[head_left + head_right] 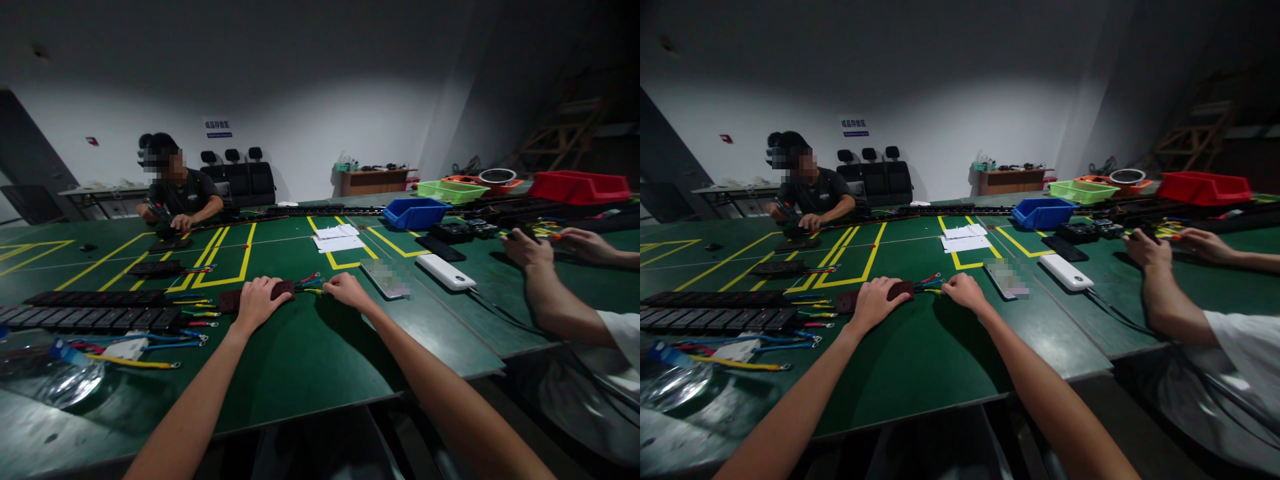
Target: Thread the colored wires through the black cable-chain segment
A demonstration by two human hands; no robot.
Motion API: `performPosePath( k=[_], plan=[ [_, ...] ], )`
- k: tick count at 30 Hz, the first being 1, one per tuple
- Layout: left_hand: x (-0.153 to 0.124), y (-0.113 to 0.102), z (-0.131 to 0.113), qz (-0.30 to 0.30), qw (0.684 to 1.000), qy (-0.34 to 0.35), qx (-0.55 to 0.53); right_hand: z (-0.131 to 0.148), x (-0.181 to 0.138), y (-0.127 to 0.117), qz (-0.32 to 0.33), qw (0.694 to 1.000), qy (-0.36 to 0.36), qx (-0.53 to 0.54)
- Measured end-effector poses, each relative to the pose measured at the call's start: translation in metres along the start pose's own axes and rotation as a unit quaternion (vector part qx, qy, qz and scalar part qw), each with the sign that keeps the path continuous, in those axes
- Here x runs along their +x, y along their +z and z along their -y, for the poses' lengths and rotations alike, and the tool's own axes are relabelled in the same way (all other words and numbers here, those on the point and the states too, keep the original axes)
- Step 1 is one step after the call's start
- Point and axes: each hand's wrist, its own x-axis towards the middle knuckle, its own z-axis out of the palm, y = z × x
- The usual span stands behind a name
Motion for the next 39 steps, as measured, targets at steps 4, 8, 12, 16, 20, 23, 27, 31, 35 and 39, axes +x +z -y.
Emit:
performPosePath(
  k=[4,8,12,16,20,23,27,31,35,39],
  plan=[
    [0.000,-0.001,-0.001,0.000,1.000,0.001,0.003,-0.002,0.002,0.001,-0.011,1.000,0.005,0.003],
    [0.000,-0.001,-0.001,0.001,1.000,0.000,0.002,-0.004,0.004,0.005,-0.027,0.997,0.010,0.070],
    [0.000,0.001,0.000,-0.001,1.000,0.001,0.002,-0.005,0.007,0.008,-0.041,0.986,-0.053,0.150],
    [0.000,0.001,0.000,-0.004,1.000,0.002,0.000,-0.006,0.010,0.009,-0.044,0.980,-0.078,0.177],
    [0.000,0.001,0.000,-0.004,1.000,0.004,0.001,-0.003,0.009,0.011,-0.024,0.980,-0.014,0.195],
    [0.001,0.000,-0.001,0.001,1.000,0.005,0.004,0.002,0.005,0.012,0.033,0.972,-0.029,0.229],
    [0.000,-0.001,-0.001,-0.002,1.000,0.006,0.009,0.008,-0.001,0.009,0.049,0.953,-0.102,0.281],
    [0.000,-0.002,-0.002,-0.005,1.000,0.006,0.007,0.006,0.000,0.005,0.034,0.967,-0.102,0.232],
    [0.000,-0.001,-0.001,-0.002,1.000,0.005,0.005,-0.001,0.004,0.007,-0.020,0.995,-0.035,0.090],
    [0.000,0.003,0.001,-0.013,1.000,0.007,0.020,-0.004,0.005,0.007,-0.011,1.000,-0.013,0.015]
  ],
)
